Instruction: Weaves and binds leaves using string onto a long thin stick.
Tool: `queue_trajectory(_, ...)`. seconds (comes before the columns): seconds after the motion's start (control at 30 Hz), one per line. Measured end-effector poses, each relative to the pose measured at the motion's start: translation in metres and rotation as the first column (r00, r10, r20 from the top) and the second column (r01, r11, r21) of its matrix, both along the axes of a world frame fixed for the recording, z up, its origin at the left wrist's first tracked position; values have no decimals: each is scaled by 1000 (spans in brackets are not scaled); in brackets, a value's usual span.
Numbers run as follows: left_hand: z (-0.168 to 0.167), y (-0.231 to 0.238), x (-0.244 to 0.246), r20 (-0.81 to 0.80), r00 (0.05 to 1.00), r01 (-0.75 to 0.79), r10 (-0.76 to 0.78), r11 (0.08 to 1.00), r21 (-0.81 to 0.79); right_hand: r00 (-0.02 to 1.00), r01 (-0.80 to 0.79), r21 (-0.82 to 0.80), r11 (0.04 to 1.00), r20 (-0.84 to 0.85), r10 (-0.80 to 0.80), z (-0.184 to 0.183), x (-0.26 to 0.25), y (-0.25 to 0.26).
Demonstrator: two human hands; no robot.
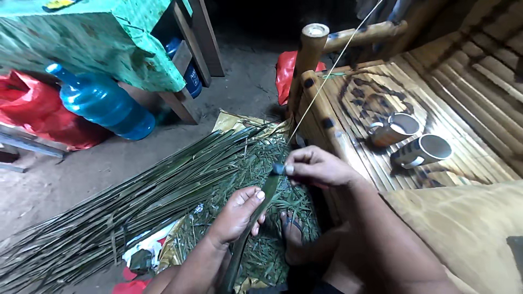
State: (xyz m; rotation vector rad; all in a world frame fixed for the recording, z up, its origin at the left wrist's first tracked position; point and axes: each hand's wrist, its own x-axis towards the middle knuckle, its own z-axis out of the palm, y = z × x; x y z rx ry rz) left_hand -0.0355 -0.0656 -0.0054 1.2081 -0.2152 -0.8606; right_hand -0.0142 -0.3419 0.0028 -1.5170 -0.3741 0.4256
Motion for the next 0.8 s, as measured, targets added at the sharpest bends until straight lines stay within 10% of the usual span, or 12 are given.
queue_trajectory(0.1,4,-2,-1,53,998,-22,19,999,47,992,-118,-6,993,-36,118,-1,1,5)
queue_trajectory(0.57,8,-4,-9,148,989,-34,16,992,125,875,484,7,875,-4,-484,11,4,-14)
queue_trajectory(0.8,8,-9,-14,297,954,-97,39,978,183,980,153,70,986,-135,-143,10,0,-6)
